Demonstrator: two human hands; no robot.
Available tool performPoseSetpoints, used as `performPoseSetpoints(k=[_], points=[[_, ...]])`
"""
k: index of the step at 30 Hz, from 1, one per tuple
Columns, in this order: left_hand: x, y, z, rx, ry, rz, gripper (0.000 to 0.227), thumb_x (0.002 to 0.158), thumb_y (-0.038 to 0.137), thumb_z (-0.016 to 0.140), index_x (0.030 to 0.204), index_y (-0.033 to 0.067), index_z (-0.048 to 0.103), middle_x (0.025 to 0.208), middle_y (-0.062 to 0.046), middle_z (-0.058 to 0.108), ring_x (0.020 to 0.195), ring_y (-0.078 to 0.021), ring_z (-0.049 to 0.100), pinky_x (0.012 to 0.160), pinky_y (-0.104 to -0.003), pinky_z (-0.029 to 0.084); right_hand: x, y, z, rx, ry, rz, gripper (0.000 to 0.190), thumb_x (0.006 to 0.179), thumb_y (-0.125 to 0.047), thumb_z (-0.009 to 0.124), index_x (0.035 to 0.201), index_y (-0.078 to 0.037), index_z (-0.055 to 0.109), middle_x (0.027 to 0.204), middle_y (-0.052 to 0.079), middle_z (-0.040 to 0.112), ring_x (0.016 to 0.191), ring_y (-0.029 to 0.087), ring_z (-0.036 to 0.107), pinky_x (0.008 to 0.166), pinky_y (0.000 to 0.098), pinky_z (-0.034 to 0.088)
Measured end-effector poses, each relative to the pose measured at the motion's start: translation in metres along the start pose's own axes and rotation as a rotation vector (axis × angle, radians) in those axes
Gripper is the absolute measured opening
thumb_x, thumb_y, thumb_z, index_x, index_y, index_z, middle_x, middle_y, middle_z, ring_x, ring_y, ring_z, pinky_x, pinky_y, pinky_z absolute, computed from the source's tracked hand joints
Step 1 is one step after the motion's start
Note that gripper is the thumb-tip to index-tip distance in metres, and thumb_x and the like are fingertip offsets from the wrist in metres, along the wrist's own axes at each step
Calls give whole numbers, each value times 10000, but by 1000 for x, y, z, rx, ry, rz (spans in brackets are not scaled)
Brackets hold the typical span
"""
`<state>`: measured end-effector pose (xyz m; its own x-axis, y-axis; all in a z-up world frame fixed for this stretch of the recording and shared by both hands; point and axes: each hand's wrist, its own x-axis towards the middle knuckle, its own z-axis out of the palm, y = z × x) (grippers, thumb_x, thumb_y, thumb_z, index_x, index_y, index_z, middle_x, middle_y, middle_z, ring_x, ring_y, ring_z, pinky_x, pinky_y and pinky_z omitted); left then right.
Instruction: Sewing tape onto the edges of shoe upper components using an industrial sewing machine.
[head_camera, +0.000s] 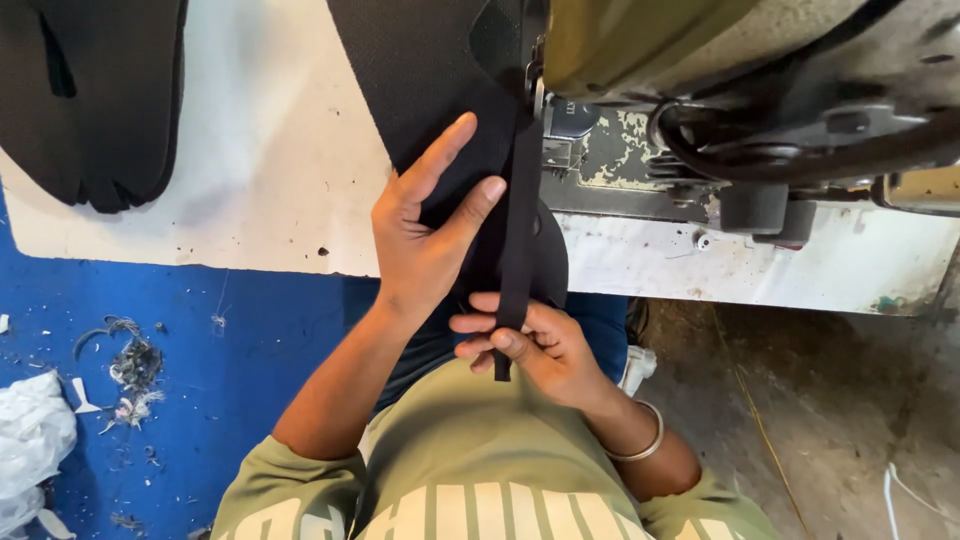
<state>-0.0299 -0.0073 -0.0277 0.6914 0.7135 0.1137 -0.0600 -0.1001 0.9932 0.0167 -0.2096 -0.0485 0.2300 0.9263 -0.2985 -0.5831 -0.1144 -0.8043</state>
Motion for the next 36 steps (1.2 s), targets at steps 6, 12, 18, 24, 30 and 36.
performPoseSetpoints(k=[6, 12, 18, 24, 30, 36], points=[[10, -4, 1, -53, -17, 3, 496, 1025, 49, 785, 1481, 58, 591, 1404, -66, 671, 1269, -112, 650, 1133, -257, 513, 7, 5, -2, 27, 10, 10, 413, 1096, -76, 498, 1483, 63, 457, 1330, 236, 674, 1143, 286, 725, 928, 398, 623], [26, -10, 2, -45, -34, 55, 455, 1044, 36, 784, 1447, 35, 574, 1438, -75, 642, 1330, -117, 618, 1173, -264, 487, 16, 5, -6, 87, 7, -21, 392, 1111, -67, 488, 1484, 54, 468, 1328, 229, 675, 1144, 281, 720, 943, 399, 613], [31, -3, 4, 131, 14, 85, 502, 1036, 107, 811, 1473, 30, 575, 1406, -100, 665, 1267, -181, 654, 1134, -280, 512, 19, 7, -13, 70, -22, -47, 372, 1123, -70, 480, 1473, 55, 484, 1312, 222, 686, 1139, 280, 729, 944, 399, 621], [23, -2, 8, 1124, 108, 694, 385, 1006, 261, 759, 1343, 95, 676, 1405, -220, 532, 1320, -377, 529, 1176, -461, 382, 20, -6, -21, 102, -63, -78, 338, 1126, -95, 483, 1434, 43, 503, 1309, 198, 689, 1129, 273, 732, 932, 397, 630], [28, -4, 0, 763, -246, 709, 292, 1035, 88, 741, 1323, 67, 701, 1395, -79, 674, 1407, -229, 564, 1247, -417, 401, 43, -41, -80, -333, 448, -493, 251, 1135, -230, 589, 956, -54, 597, 1053, 107, 767, 925, 187, 746, 840, 316, 621], [27, -14, 5, 732, -217, 732, 273, 1023, 90, 750, 1294, 99, 718, 1370, -40, 694, 1403, -196, 553, 1248, -401, 400, 78, -29, -143, -164, 516, -294, 352, 1104, -345, 537, 1077, 0, 602, 1090, 162, 714, 941, 233, 699, 844, 357, 559]])
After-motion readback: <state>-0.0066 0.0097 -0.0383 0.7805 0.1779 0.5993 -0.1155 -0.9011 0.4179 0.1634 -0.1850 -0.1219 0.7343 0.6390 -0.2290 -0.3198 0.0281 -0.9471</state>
